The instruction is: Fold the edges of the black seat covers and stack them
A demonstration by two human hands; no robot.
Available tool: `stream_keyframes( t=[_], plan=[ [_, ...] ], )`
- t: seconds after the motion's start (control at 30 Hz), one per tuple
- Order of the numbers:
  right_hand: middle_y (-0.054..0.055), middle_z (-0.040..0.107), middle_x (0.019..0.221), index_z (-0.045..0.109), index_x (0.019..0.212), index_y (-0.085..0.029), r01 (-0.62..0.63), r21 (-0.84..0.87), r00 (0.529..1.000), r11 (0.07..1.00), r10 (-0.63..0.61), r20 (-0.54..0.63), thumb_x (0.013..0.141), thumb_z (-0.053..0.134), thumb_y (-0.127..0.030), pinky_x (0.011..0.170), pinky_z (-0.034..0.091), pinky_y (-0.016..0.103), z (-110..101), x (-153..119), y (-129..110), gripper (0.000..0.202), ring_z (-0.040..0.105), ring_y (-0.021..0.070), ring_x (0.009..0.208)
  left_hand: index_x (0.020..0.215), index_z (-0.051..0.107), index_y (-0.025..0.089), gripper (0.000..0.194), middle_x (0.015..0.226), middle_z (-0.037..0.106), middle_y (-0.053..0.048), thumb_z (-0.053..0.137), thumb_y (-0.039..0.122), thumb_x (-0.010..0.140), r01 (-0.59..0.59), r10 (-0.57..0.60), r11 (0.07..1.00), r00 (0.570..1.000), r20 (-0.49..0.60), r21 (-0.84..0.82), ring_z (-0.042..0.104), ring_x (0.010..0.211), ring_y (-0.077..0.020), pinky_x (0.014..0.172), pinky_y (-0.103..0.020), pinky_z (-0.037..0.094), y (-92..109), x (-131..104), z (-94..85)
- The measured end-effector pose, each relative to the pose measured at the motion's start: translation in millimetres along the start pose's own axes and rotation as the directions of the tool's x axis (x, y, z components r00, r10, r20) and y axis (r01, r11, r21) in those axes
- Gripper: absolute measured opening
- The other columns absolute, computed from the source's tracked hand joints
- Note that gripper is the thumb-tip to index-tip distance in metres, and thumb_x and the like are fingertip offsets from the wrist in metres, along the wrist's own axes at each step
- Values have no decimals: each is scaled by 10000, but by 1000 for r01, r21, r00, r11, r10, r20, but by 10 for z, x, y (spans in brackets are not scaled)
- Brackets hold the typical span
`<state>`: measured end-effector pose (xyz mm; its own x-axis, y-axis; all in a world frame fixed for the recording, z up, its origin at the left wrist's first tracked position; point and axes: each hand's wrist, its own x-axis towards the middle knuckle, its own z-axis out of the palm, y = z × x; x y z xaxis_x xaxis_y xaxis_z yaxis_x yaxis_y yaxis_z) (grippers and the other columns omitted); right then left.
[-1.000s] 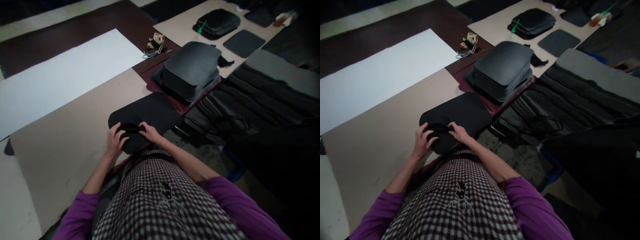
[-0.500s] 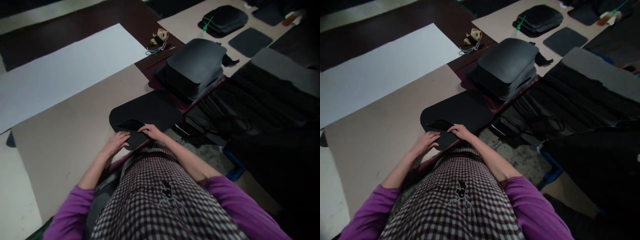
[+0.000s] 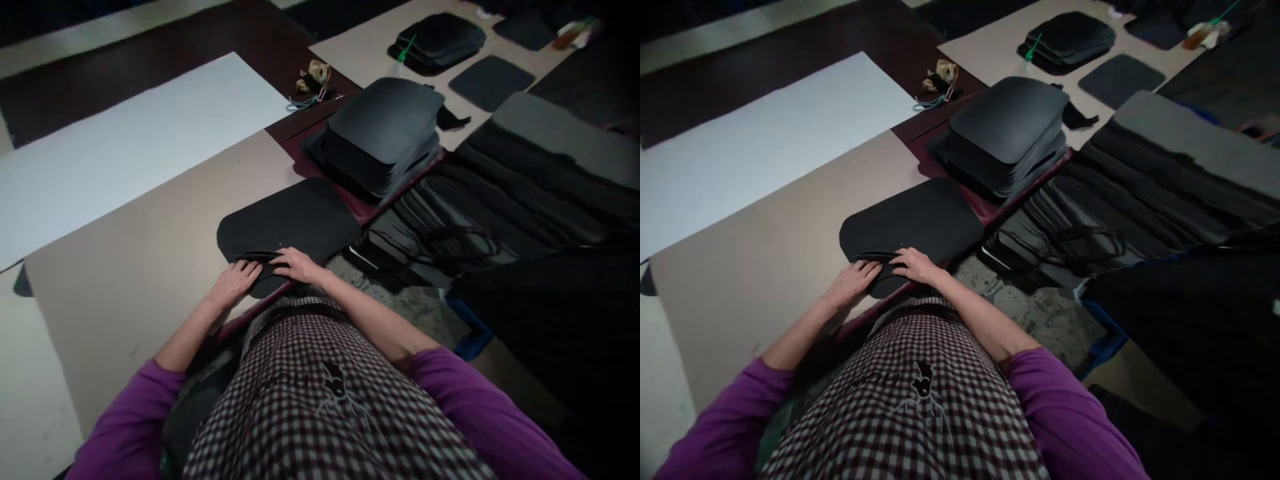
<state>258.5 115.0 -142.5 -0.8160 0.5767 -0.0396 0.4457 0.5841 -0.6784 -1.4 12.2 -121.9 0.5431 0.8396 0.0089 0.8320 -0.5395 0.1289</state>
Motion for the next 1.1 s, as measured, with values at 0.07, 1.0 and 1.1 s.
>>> stream_keyframes(
  t=[0.07, 1.0, 1.1],
  plan=[
    [126, 569, 1418, 702, 1292, -233, 30, -48, 999, 998, -31, -16, 947, 692, -383, 1071, 464, 446, 9, -9, -50, 376, 540, 285, 1255, 1375, 595, 164, 448, 1264, 701, -177, 495, 124, 940, 32, -33, 999, 999, -35, -5, 647, 1066, -318, 826, -445, 540, -67, -10, -20],
    [92, 591, 1327, 463, 966, -227, -7, 458, 914, 889, 192, -358, 817, 581, -208, 1047, 444, 383, -39, 155, 184, 191, 547, 222, 1248, 1429, 569, 229, 545, 1459, 620, -136, 626, 462, 940, 17, -23, 986, 999, -36, -163, 558, 1303, -311, 997, -475, 473, 19, -294, 239],
    [44, 668, 966, 558, 735, -208, -37, 333, 951, 942, 135, -279, 827, 493, -116, 1042, 446, 398, -7, 99, 191, 145, 613, 202, 1024, 1446, 557, 236, 552, 1437, 631, -136, 603, 473, 950, -6, -2, 979, 999, -38, -205, 568, 1244, -305, 982, -469, 486, -41, -276, 197]
  ],
)
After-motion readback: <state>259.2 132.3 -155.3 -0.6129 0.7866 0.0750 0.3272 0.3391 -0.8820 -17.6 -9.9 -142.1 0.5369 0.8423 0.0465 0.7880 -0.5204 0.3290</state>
